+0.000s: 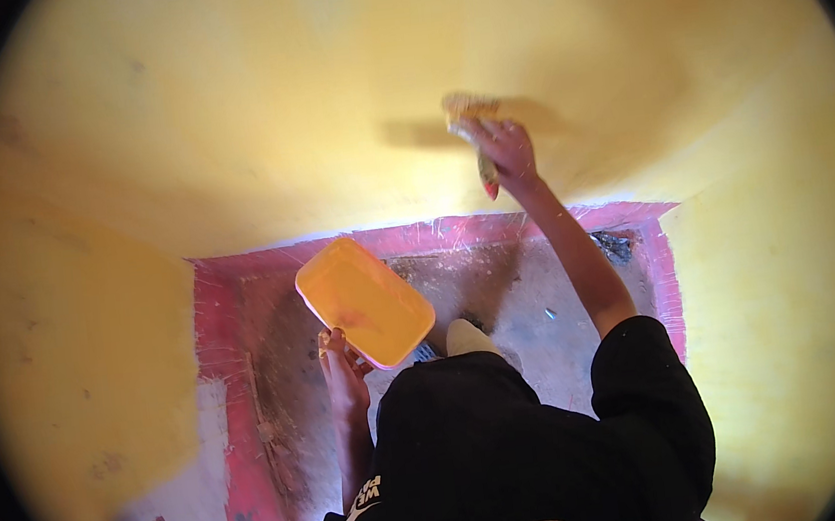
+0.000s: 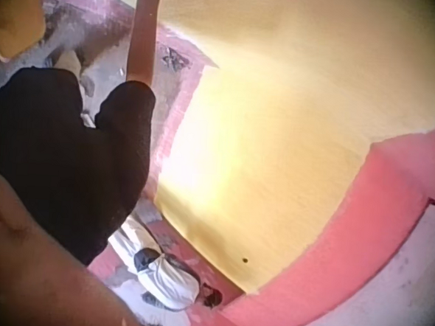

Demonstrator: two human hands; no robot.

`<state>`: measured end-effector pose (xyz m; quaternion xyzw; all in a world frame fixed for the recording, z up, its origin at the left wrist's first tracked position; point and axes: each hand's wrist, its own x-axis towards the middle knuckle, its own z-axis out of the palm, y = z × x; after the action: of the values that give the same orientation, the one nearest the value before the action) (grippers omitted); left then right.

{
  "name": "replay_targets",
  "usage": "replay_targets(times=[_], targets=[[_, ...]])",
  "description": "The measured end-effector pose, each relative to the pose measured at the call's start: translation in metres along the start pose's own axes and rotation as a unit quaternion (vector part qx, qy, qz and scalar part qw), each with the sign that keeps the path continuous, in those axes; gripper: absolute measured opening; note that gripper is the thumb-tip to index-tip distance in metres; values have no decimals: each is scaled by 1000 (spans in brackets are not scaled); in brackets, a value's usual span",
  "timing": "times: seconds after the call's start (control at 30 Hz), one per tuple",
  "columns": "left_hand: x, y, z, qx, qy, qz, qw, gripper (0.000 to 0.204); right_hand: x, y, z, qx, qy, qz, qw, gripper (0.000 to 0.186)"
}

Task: The person paints a wall using a brush, dipping the brush into a plastic container of yellow paint.

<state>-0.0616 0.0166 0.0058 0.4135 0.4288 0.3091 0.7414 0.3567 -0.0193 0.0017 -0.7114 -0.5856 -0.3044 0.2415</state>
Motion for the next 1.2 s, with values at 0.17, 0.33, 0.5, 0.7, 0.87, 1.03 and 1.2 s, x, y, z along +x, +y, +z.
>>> replay_targets(times=[0.17, 0.33, 0.5, 0.7, 0.87, 1.03, 1.2], targets=[[2, 1, -2, 1, -2, 8, 1000, 47, -17, 8, 22, 95, -63, -15, 993, 47], [5, -1, -2, 0, -30, 1, 1000, 48, 76, 44, -60, 167, -25, -55, 984, 54], [7, -4, 0, -11, -15, -8, 1000, 47, 184, 34, -171, -4, 224, -123, 967, 52], [0, 1, 10, 7, -26, 10, 1000, 48, 137, 16, -92, -162, 169, -78, 969, 54], [1, -4, 6, -14, 4, 6, 1000, 43, 34, -5, 3, 24, 2, -69, 997, 56], [1, -2, 6, -4, 11, 14, 1000, 44, 20, -8, 26, 112, -77, -20, 991, 58], [0, 1, 8, 28, 6, 16, 999, 51, 118, 28, -53, 44, 75, -86, 992, 65]])
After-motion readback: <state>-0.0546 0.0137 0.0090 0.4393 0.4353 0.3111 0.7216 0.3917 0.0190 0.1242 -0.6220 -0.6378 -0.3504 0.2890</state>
